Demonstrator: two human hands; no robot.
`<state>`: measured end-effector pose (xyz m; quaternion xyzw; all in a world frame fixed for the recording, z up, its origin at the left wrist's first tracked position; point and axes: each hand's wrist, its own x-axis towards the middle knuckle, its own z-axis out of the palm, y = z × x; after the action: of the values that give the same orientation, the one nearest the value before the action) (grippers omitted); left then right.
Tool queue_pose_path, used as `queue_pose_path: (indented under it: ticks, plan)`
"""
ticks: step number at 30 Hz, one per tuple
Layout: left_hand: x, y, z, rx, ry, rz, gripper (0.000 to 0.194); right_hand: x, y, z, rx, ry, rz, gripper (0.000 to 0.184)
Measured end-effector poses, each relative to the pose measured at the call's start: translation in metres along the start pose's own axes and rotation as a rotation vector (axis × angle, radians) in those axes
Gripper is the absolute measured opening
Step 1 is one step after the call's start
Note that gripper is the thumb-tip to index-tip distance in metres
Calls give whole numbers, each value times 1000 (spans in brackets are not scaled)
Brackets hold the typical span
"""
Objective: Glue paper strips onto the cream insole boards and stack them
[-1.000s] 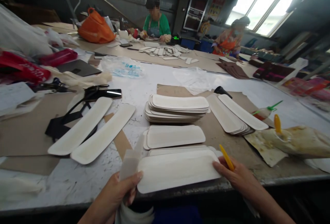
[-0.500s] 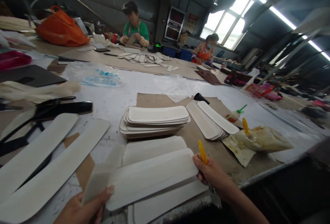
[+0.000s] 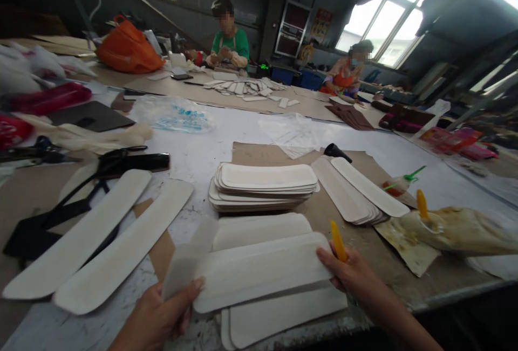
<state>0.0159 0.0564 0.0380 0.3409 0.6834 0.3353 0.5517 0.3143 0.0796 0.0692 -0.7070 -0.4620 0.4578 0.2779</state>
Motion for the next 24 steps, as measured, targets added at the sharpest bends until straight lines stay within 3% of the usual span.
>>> queue_pose_path:
  ticks: [13,19,24]
  plan:
    - [-10,-9,-12,-141,-180,101,50,-24,-2,-1,-10,22,34,55]
    - [-14,-10,-16,-281,-267,82,46,-34,3,-8,240,-123,64,55]
    - [-18,-11,-14,-308,-295,71,47,-35,7,-9,419,-131,56,49]
